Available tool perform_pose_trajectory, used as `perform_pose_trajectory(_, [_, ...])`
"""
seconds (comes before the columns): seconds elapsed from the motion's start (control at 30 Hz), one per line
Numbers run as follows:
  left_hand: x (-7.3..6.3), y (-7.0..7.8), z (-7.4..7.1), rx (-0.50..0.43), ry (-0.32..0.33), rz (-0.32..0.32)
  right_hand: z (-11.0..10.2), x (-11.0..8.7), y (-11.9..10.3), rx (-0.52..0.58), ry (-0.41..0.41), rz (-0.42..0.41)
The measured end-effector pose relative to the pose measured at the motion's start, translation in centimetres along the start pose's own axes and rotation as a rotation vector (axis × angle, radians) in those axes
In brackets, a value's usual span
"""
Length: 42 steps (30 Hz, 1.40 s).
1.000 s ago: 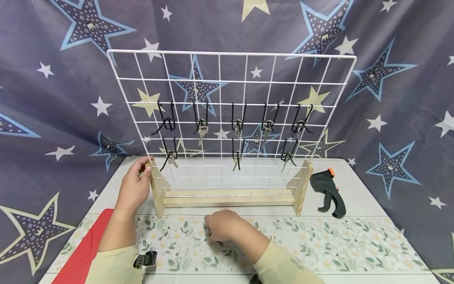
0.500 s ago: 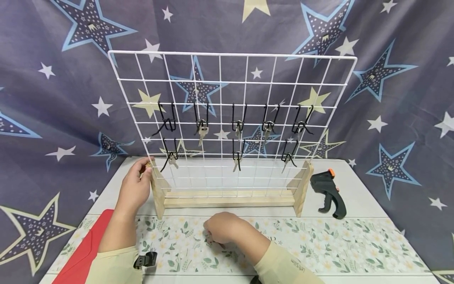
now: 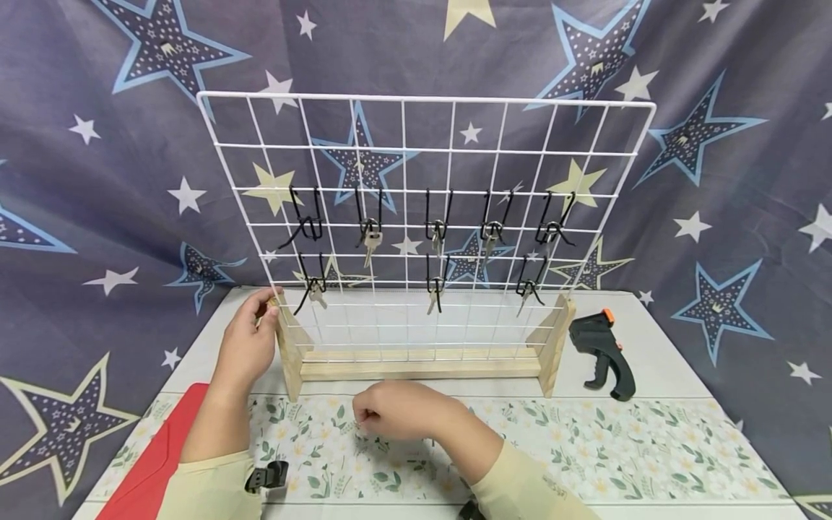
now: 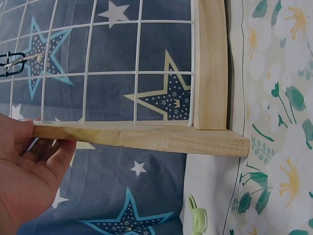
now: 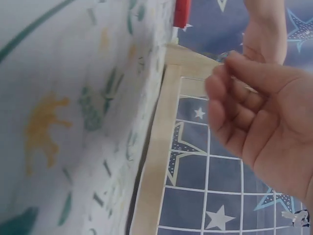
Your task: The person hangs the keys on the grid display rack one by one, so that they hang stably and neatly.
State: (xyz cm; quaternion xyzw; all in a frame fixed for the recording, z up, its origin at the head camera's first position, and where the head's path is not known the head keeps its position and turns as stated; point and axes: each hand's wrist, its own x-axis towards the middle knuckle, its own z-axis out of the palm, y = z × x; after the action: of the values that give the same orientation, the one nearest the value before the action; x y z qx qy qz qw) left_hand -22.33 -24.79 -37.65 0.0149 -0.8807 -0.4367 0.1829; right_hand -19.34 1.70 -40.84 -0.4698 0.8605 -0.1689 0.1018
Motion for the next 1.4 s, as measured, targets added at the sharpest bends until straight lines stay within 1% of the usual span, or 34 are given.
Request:
perform_pose_trajectory(0.2, [-0.1,0.1,-0.1,-0.007,-0.009,-0.001,-1.4,0.1,-0.6,0.201,0.092,-0.061])
perform_pose_trajectory(0.37, [-0.1,0.1,-0.2,-0.006,-0.014,-0.003,-2.4,0.0,-1.0,0.452,0.157,-0.065])
perform_pose_trajectory(0.5, [0.0,0.1,-0.1,-0.003,-0.010,-0.005,-3.2,-0.1,-1.3,0.699,0.210,-0.073])
perform_pose_trajectory(0.6, [0.1,0.1,-0.1,-0.001,-0.007,-0.012,-3.6,0.0,-1.5,0.843,0.250,-0.114])
perform_pose_trajectory(0.73, [0.0,0.1,-0.1,0.002,-0.009,-0.017,-4.1,0.2,-2.0,0.977,0.318,-0.172])
perform_pose_trajectory(0.87, [0.0,0.1,0.0,0.000,-0.003,-0.015,-4.9,0.5,-2.7,1.082,0.400,-0.209])
perform_pose_trajectory(1.0, [0.0,0.1,0.0,0.001,-0.001,-0.014,-5.9,0.8,-3.5,1.156,0.464,-0.250])
perform_pose_trajectory(1.23, [0.0,0.1,0.0,0.004,-0.005,-0.023,-7.7,1.5,-4.8,1.232,0.538,-0.298])
perform_pose_trajectory(1.4, [0.0,0.1,0.0,-0.001,-0.003,-0.031,-8.7,2.1,-5.3,1.274,0.564,-0.335])
